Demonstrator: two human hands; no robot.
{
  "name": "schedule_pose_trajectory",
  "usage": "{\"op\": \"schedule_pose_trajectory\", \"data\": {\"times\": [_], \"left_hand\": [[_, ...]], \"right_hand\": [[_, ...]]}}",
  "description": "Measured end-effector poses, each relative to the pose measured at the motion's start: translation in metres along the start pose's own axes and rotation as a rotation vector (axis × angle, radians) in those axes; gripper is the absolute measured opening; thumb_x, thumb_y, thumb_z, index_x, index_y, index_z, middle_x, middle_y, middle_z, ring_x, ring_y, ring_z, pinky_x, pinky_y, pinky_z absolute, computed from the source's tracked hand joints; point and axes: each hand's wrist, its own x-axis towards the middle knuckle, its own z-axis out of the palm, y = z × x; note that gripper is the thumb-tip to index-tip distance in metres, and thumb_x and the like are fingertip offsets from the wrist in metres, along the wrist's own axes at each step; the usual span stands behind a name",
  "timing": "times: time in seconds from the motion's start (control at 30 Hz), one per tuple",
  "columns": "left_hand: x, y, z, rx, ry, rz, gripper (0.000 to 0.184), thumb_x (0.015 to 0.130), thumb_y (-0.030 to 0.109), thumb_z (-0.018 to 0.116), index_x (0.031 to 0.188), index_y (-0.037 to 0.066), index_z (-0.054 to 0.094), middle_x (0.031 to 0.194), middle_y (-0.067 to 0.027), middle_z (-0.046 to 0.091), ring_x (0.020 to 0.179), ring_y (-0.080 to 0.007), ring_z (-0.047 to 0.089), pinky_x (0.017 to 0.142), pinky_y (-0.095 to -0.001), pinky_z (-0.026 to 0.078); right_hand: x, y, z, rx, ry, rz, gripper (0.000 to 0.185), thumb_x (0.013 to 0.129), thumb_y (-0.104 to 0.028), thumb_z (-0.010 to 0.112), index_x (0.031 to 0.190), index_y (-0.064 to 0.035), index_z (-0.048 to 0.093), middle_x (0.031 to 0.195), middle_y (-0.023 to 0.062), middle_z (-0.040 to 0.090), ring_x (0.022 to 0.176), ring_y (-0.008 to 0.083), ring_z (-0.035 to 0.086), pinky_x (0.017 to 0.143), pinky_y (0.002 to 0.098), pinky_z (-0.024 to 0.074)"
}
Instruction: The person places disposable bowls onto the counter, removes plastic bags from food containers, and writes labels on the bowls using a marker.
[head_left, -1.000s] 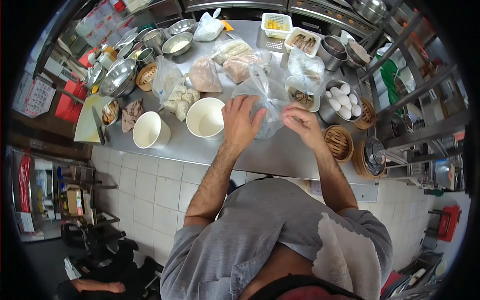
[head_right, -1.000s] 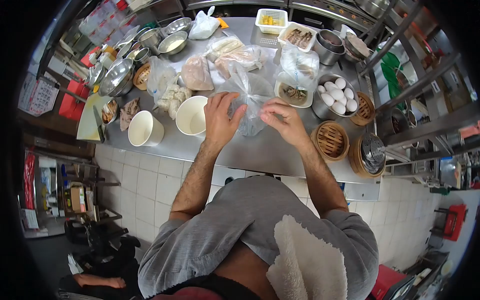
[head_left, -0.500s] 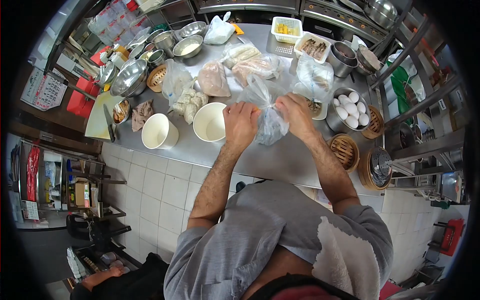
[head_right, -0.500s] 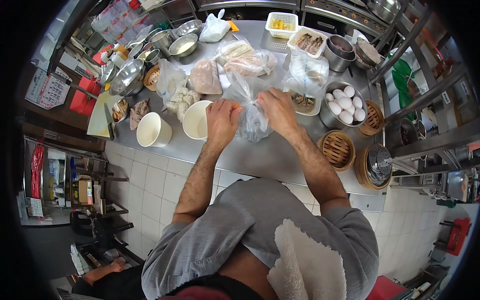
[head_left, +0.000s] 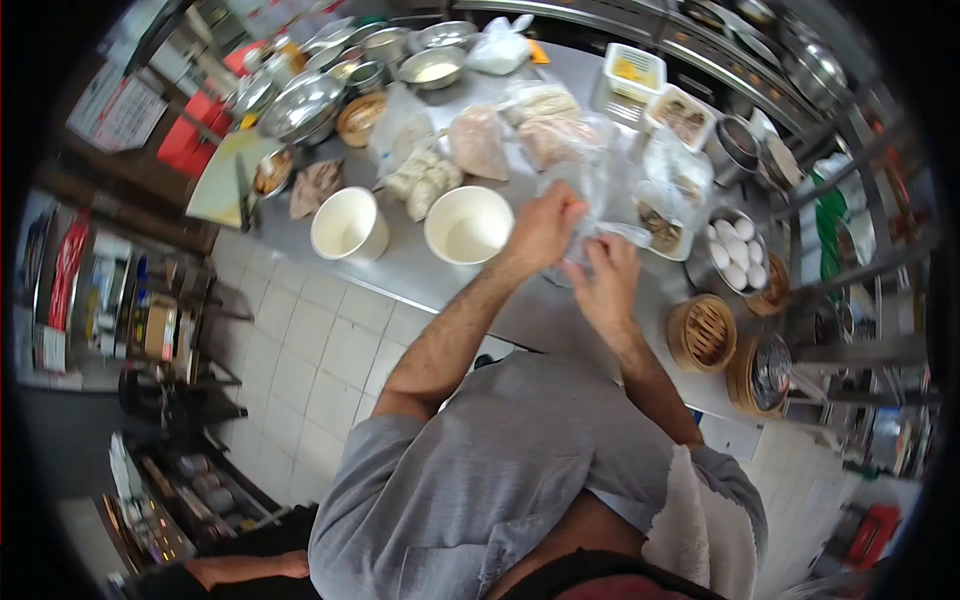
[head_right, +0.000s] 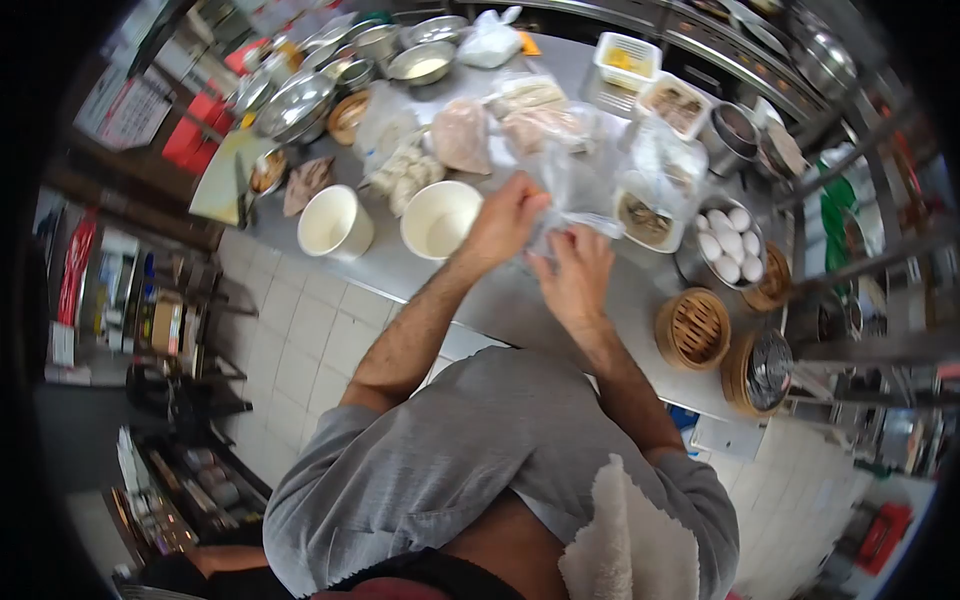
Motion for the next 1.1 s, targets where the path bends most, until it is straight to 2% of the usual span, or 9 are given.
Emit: {"op": "schedule_pose_trajectory", "data": {"times": [0.07,0.13,0.2,0.3,0.43,0.63,0.7,0.83,1.1], "left_hand": [[-0.009,0.006,0.007,-0.075,-0.014,-0.028,0.018,0.086,0.020,0.057,0.089,0.005,0.047,0.070,-0.0163,0.057,0.066,-0.0371,0.057,0.056,-0.0437,0.042],[-0.016,0.016,0.000,-0.167,-0.048,-0.034,0.019,0.085,0.019,0.058,0.091,0.005,0.047,0.069,-0.0154,0.056,0.066,-0.0365,0.057,0.057,-0.0430,0.042],[-0.022,0.031,-0.013,-0.166,-0.296,-0.009,0.025,0.080,0.013,0.060,0.100,0.007,0.046,0.071,-0.0144,0.055,0.068,-0.0358,0.057,0.058,-0.0418,0.043],[-0.028,0.020,-0.013,-0.114,-0.314,0.070,0.038,0.074,0.005,0.060,0.108,0.008,0.043,0.074,-0.0149,0.056,0.071,-0.0358,0.058,0.060,-0.0424,0.043],[-0.028,0.013,-0.010,-0.101,-0.302,0.033,0.040,0.072,-0.001,0.057,0.108,0.007,0.042,0.074,-0.0159,0.056,0.071,-0.0365,0.057,0.060,-0.0437,0.043],[-0.023,0.021,-0.009,-0.040,-0.396,0.001,0.036,0.073,-0.003,0.054,0.106,0.007,0.044,0.078,-0.0192,0.059,0.076,-0.0392,0.059,0.064,-0.0455,0.045],[-0.025,0.016,-0.002,-0.018,-0.246,0.118,0.033,0.074,-0.002,0.055,0.105,0.007,0.046,0.079,-0.0197,0.060,0.077,-0.0395,0.060,0.065,-0.0459,0.046],[-0.026,0.013,0.009,0.025,-0.189,0.194,0.032,0.074,-0.001,0.057,0.103,0.007,0.047,0.084,-0.0168,0.061,0.076,-0.0379,0.060,0.062,-0.0442,0.048],[-0.012,-0.020,-0.004,0.342,0.036,0.224,0.037,0.068,-0.005,0.055,0.102,0.007,0.050,0.091,-0.0165,0.060,0.079,-0.0375,0.060,0.066,-0.0447,0.050]], "right_hand": [[-0.008,0.024,-0.002,0.038,-0.052,-0.017,0.028,0.068,-0.015,0.074,0.088,-0.0035,0.060,0.089,0.0084,0.054,0.088,0.0272,0.050,0.074,0.0367,0.0398],[-0.012,0.043,-0.008,0.228,-0.187,0.077,0.023,0.069,-0.012,0.073,0.086,-0.0038,0.059,0.092,0.0086,0.055,0.089,0.0280,0.050,0.076,0.0375,0.0391],[-0.017,0.047,-0.014,0.216,-0.183,0.056,0.022,0.070,-0.010,0.071,0.086,-0.0035,0.058,0.094,0.0085,0.055,0.090,0.0283,0.050,0.077,0.0379,0.0386],[-0.027,0.038,-0.011,0.154,-0.093,0.032,0.020,0.071,-0.007,0.069,0.087,-0.0036,0.057,0.096,0.0082,0.056,0.092,0.0282,0.050,0.081,0.0387,0.0360],[-0.023,0.015,-0.002,0.134,0.052,0.015,0.021,0.074,-0.005,0.064,0.093,-0.0053,0.055,0.098,0.0068,0.057,0.095,0.0262,0.051,0.086,0.0390,0.0295],[-0.007,0.021,-0.011,0.068,-0.148,-0.060,0.026,0.069,-0.002,0.062,0.094,-0.0059,0.053,0.089,0.0086,0.056,0.088,0.0262,0.052,0.081,0.0390,0.0296],[-0.005,0.016,-0.011,0.086,-0.097,-0.079,0.028,0.065,0.002,0.060,0.091,-0.0050,0.052,0.082,0.0101,0.055,0.083,0.0282,0.052,0.078,0.0397,0.0309],[-0.006,0.015,0.000,0.049,-0.063,-0.076,0.025,0.062,0.004,0.059,0.084,-0.0037,0.050,0.078,0.0105,0.053,0.081,0.0299,0.052,0.076,0.0416,0.0331],[-0.005,0.018,-0.002,-0.022,-0.108,-0.074,0.028,0.060,0.005,0.060,0.085,-0.0038,0.051,0.077,0.0097,0.055,0.078,0.0296,0.054,0.073,0.0416,0.0352]]}}
